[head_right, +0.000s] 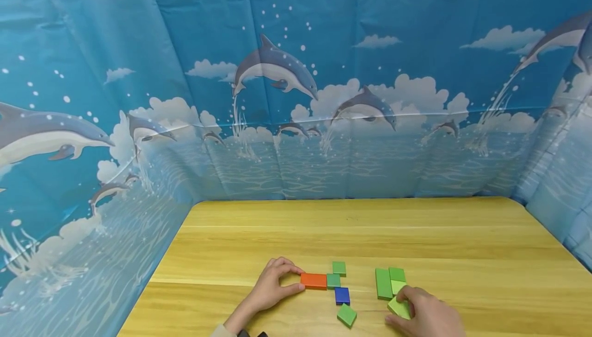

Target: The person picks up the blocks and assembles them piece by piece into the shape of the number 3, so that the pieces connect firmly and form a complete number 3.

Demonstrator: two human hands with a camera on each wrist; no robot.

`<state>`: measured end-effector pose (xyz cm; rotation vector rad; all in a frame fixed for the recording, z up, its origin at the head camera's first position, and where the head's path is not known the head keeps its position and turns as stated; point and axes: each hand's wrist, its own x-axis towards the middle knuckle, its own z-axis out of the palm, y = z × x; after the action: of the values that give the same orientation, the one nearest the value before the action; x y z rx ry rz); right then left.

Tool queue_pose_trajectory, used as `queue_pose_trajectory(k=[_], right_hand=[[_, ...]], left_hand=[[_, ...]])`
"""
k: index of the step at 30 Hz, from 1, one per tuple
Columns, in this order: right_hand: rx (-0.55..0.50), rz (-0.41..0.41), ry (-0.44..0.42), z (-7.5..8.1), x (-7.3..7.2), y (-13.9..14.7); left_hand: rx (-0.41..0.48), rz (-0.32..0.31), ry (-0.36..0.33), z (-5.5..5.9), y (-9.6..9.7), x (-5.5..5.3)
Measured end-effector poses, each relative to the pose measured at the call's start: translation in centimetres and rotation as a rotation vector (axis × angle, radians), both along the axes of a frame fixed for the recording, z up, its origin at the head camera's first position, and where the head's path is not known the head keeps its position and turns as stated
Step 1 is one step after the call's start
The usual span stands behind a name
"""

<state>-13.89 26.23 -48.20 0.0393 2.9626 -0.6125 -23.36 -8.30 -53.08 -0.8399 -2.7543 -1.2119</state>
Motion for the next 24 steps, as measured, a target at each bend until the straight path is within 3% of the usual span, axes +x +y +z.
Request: queue_pose_trajectory(k=[8, 24], right_hand=[[0.0, -0.012, -0.101, -0.6, -0.2, 1.5], [0.008, -0.015, -0.098, -1.8, 0.4, 2.7]], left_hand=[[0.002, -0.004, -0.004, -0.1, 0.2, 0.1], [-0.005, 0.001, 0.017, -0.3, 0.3, 0.3]])
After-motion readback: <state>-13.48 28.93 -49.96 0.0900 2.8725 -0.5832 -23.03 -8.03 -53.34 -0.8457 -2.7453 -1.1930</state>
